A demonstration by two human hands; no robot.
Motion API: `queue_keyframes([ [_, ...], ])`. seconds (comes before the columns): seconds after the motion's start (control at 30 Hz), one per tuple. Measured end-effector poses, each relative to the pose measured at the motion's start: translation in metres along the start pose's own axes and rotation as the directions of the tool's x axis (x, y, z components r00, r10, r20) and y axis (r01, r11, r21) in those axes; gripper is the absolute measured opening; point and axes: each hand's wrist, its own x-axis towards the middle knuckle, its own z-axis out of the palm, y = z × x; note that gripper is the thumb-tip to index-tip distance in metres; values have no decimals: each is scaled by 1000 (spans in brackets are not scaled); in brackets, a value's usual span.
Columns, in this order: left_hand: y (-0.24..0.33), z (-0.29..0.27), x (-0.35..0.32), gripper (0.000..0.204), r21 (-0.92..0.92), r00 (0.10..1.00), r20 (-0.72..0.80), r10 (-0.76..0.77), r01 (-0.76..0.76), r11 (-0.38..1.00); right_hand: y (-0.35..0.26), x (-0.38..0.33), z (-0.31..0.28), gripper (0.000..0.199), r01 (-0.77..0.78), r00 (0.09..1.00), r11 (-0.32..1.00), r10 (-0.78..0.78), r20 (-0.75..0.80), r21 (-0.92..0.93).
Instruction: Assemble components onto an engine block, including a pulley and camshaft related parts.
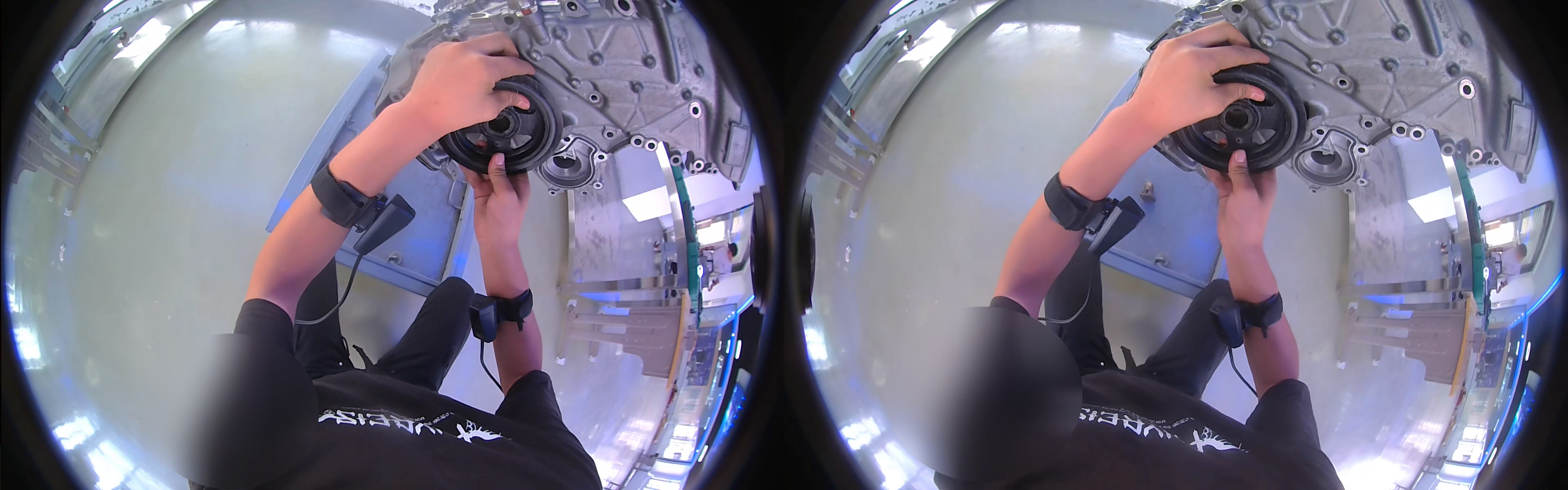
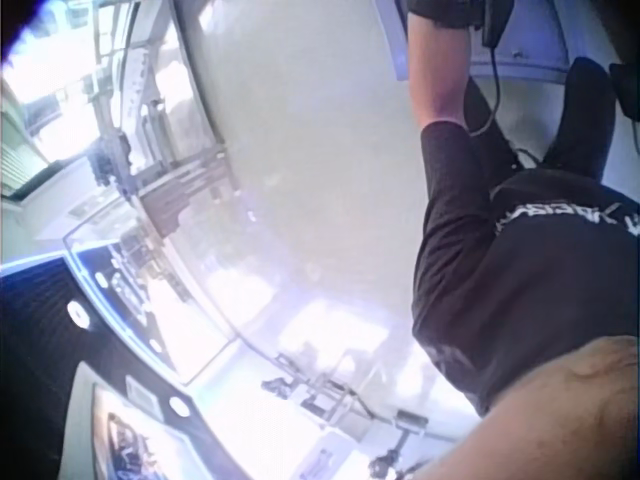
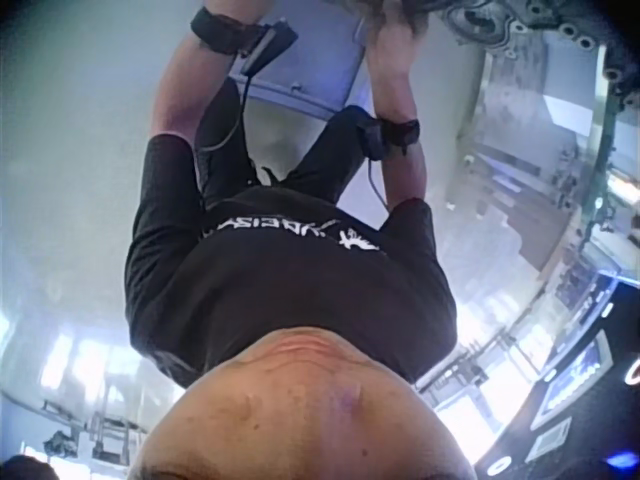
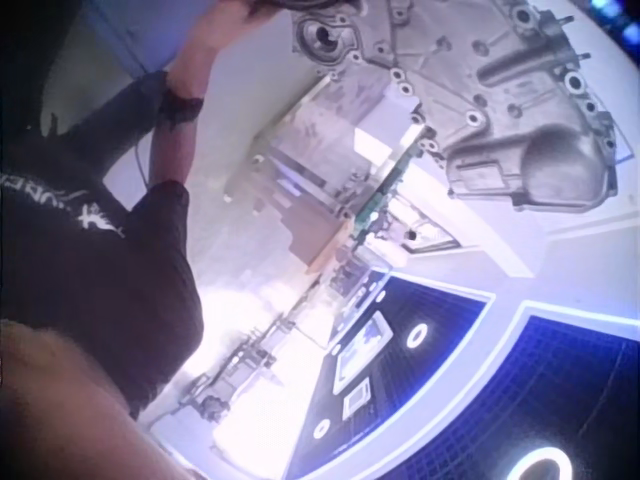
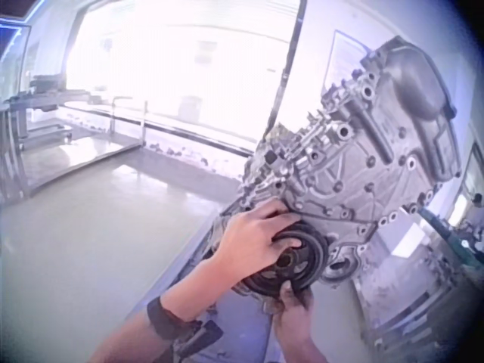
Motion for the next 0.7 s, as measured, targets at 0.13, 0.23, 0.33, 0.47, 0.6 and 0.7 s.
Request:
queue_keyframes([
  [0.13, -1, 1, 0, 35, 7, 999, -13, 50, -49, 999, 2, -1, -1, 41, -4, 1000, 1000, 4, -11, 3],
  [0.23, -3, 1, 0, 35, 39, 997, -2, 75, -75, 996, 5, -2, 2, 39, -12, 999, 1000, 13, -42, 16],
  [0.33, -2, 0, 1, 35, 38, 994, 2, 109, -109, 993, 5, -1, 3, 37, -7, 999, 1000, 8, -47, 28],
  [0.47, -4, 2, 0, 35, 55, 989, -9, 149, -148, 987, 8, 0, 0, 37, 4, 1000, 1000, -3, -30, 19],
  [0.6, -5, 3, 0, 33, 48, 977, -33, 209, -207, 977, 15, 3, -3, 42, 43, 998, 999, -43, -46, 3],
  [0.7, -4, 3, -2, 33, 70, 976, -28, 215, -213, 975, 16, 2, -3, 42, 70, 996, 997, -71, -46, -12],
])
